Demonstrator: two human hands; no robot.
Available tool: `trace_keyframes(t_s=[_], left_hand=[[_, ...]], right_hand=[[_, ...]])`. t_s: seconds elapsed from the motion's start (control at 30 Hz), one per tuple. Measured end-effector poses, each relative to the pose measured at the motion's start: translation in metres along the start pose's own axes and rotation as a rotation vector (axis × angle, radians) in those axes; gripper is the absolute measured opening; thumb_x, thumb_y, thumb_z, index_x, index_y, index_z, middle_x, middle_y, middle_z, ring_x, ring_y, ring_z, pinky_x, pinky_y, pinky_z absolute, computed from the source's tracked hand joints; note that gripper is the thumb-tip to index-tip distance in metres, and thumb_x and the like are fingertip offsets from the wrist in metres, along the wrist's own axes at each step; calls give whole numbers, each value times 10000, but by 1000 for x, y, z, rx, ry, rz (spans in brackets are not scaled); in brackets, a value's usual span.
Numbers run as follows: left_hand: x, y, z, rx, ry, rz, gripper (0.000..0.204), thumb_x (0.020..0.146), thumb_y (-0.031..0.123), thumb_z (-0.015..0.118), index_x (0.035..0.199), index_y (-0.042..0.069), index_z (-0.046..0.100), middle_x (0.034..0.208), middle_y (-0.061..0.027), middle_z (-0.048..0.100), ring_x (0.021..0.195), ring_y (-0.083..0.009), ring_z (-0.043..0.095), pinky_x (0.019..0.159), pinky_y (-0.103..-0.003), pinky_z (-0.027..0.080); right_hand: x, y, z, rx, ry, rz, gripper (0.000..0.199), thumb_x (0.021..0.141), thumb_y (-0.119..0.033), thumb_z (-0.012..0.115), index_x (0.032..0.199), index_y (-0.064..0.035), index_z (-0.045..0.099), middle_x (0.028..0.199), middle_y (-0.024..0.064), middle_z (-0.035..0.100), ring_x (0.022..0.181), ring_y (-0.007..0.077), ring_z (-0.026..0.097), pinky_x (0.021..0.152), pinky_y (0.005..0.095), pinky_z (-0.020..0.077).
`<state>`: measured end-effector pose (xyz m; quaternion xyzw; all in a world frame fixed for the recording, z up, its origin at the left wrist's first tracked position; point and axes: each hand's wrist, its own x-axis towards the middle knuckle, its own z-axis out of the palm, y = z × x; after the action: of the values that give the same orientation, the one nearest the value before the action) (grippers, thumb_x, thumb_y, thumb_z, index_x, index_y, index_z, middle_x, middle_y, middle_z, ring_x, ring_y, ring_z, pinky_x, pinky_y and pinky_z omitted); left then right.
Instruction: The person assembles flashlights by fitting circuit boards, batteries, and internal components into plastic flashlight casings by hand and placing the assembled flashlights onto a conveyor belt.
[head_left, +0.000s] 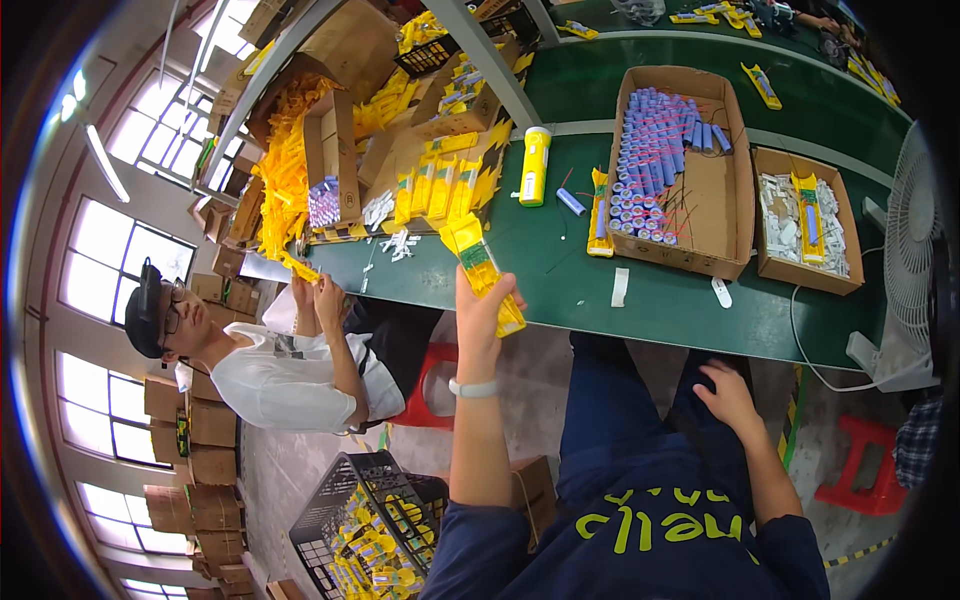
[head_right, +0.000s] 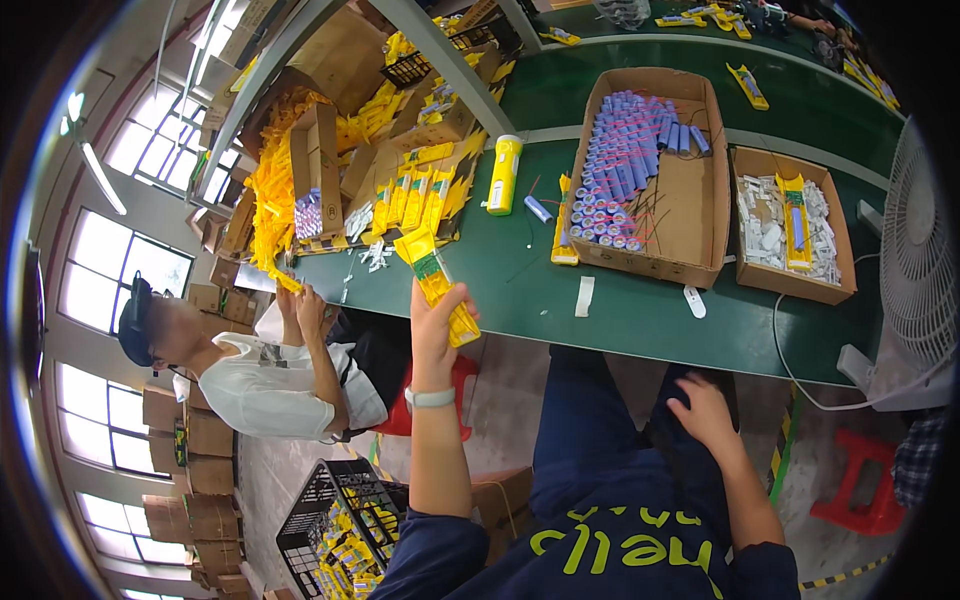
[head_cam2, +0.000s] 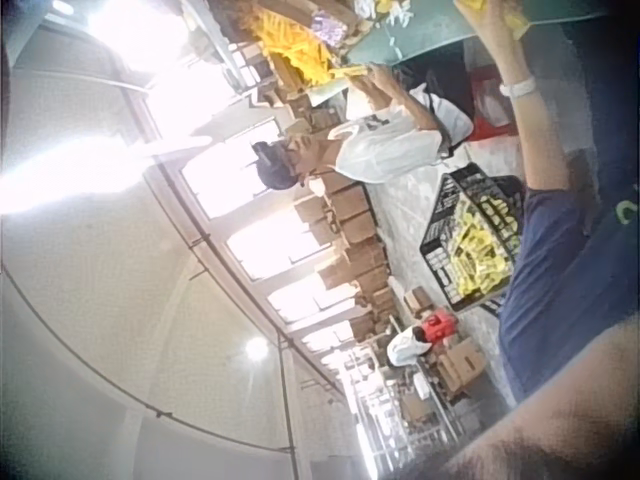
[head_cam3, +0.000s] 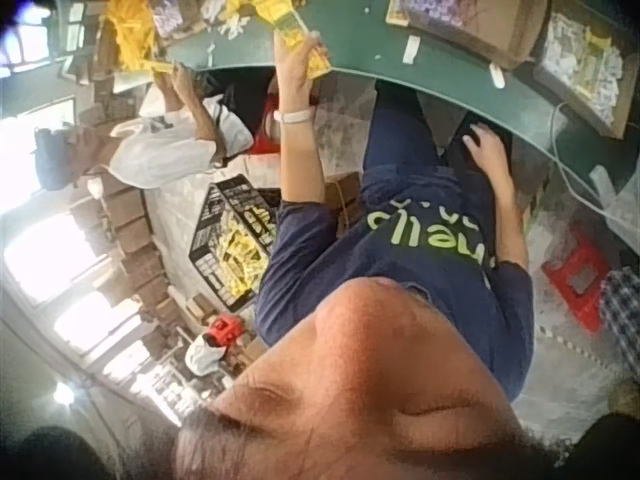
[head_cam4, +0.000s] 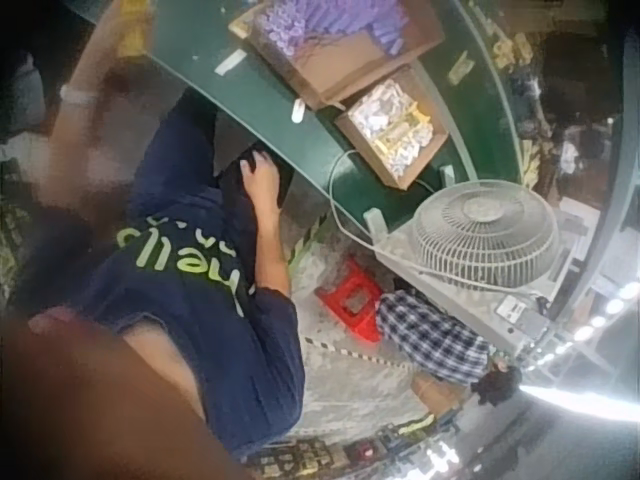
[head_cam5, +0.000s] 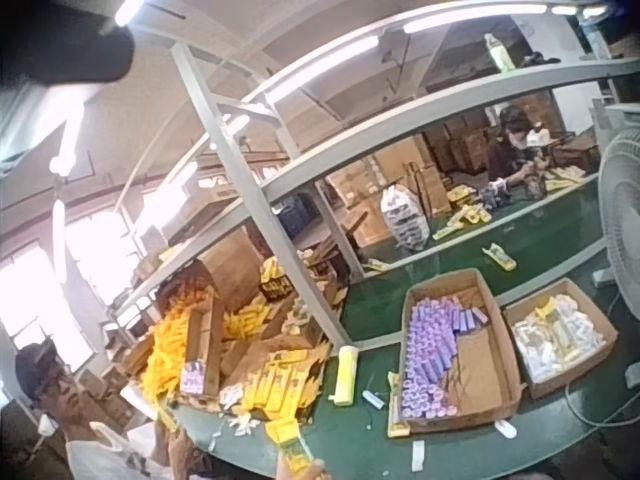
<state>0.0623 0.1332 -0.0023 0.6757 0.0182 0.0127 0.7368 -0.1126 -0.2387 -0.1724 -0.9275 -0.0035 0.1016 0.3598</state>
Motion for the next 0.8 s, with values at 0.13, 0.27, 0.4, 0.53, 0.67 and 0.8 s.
trace_keyframes(t_s=[0.13,0.27,0.4,0.53,0.67,0.8], left_hand=[[-40,23,31,-641,-242,-16,507,1015,499,399,1331,102,395,913,-120,561,762,-235,589,690,-400,524],[-61,38,63,-634,-221,-9,617,1014,590,227,1393,122,362,968,-150,562,823,-274,591,772,-448,512],[-81,22,92,-645,-217,-37,568,1043,508,235,1253,36,472,1051,-138,611,980,-272,615,872,-414,510],[-92,5,111,-539,-252,63,423,1063,416,270,1372,133,326,1153,-121,554,1043,-224,585,925,-365,488],[-98,-1,113,-450,-269,126,425,1069,386,266,1388,105,291,1117,-92,525,1013,-172,549,923,-328,461],[-101,-4,116,-332,-263,143,428,1073,352,259,1405,82,266,1119,-75,504,999,-134,520,922,-296,437]], right_hand=[[12,-136,-67,554,2,-366,216,855,-79,680,1061,-15,699,916,129,700,826,193,678,720,292,526],[21,-217,-95,602,248,-631,184,819,-28,714,1002,-9,712,871,93,648,701,160,624,610,258,490],[27,-256,-89,531,346,-582,193,795,-45,746,976,7,706,854,95,625,650,159,606,578,258,481],[25,-248,-77,378,470,-472,197,757,-54,778,914,26,690,805,99,579,599,167,575,555,269,470],[28,-242,-65,410,482,-479,113,787,9,731,877,43,671,784,86,553,607,152,564,545,265,459],[30,-241,-65,481,458,-433,55,824,44,681,867,56,649,783,73,543,612,120,533,537,243,428]])
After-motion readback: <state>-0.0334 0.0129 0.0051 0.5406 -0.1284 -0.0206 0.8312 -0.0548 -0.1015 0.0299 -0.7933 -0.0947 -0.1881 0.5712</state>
